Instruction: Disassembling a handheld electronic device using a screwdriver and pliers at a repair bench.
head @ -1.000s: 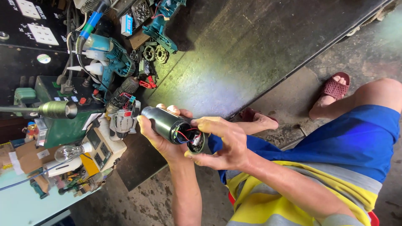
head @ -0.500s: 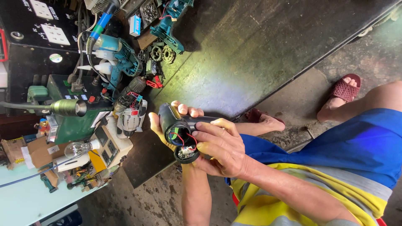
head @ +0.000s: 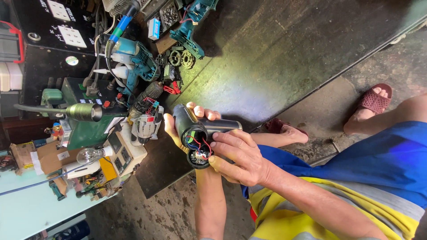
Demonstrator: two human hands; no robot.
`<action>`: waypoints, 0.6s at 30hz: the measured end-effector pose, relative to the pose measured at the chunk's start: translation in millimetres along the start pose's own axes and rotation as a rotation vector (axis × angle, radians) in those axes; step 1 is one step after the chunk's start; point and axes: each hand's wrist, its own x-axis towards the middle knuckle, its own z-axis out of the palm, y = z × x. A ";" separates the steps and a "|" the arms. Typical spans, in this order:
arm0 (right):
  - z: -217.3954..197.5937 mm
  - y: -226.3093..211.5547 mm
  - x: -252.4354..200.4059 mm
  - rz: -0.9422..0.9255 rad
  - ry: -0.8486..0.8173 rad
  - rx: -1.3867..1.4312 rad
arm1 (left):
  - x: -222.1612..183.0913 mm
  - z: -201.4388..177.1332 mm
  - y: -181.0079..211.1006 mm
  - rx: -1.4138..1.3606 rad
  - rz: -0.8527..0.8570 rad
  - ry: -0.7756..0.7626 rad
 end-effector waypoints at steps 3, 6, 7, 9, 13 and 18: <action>-0.1 1.2 -1.8 -0.012 -0.015 -0.003 | 1.9 -7.8 -1.7 -0.040 -0.006 -0.014; 0.8 2.2 -0.9 -0.018 -0.010 -0.010 | 4.4 -9.4 -0.8 -0.025 -0.012 -0.024; -0.5 2.5 -1.3 -0.018 -0.011 -0.009 | 4.9 -9.8 -1.5 -0.025 -0.010 -0.024; -2.9 3.3 -2.0 -0.015 -0.018 -0.018 | 6.0 -10.5 -2.8 -0.032 -0.011 -0.013; -4.0 3.4 -1.2 -0.010 -0.020 -0.021 | 8.9 -13.8 -5.6 -0.046 -0.012 -0.019; -4.3 4.1 3.0 -0.010 -0.012 -0.011 | 10.4 -12.3 -3.8 -0.035 -0.019 0.026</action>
